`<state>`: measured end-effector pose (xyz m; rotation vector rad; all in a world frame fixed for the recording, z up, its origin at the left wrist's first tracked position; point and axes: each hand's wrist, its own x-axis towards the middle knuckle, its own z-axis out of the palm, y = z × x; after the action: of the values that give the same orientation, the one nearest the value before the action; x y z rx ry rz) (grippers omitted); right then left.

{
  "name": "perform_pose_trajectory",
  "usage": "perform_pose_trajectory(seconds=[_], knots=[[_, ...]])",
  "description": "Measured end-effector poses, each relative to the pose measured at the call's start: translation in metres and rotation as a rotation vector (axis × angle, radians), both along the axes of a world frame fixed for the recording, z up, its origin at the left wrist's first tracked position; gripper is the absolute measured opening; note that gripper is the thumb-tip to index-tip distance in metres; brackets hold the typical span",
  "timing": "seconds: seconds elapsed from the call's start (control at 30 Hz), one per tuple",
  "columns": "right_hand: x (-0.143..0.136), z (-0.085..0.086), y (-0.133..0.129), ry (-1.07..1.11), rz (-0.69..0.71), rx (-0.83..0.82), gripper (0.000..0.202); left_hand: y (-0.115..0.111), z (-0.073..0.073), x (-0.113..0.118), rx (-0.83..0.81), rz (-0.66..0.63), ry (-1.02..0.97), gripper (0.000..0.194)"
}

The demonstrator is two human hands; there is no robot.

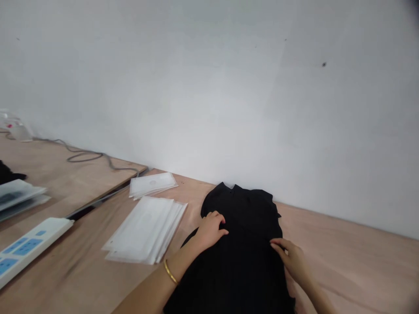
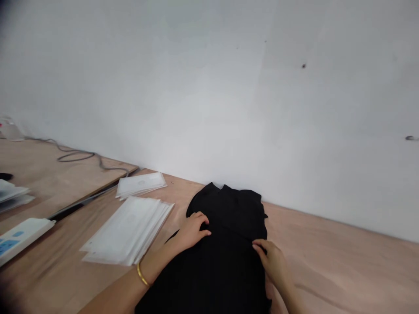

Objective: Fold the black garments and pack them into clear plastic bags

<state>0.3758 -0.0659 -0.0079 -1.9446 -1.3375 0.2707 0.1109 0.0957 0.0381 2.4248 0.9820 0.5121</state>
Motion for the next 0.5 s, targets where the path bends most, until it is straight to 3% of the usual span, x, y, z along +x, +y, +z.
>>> perform_pose_trajectory(seconds=[0.1, 0.27, 0.5], knots=[[0.008, 0.006, 0.003, 0.073, 0.009, -0.011, 0.04, 0.009, -0.013, 0.011, -0.071, 0.006, -0.037, 0.006], [0.017, 0.005, 0.0, 0.179, 0.133, -0.067, 0.038, 0.017, -0.028, 0.004, -0.206, -0.065, -0.047, 0.032], [0.021, -0.02, 0.004, 0.076, 0.048, 0.058, 0.021, 0.015, -0.024, 0.003, -0.134, -0.15, -0.049, 0.018]])
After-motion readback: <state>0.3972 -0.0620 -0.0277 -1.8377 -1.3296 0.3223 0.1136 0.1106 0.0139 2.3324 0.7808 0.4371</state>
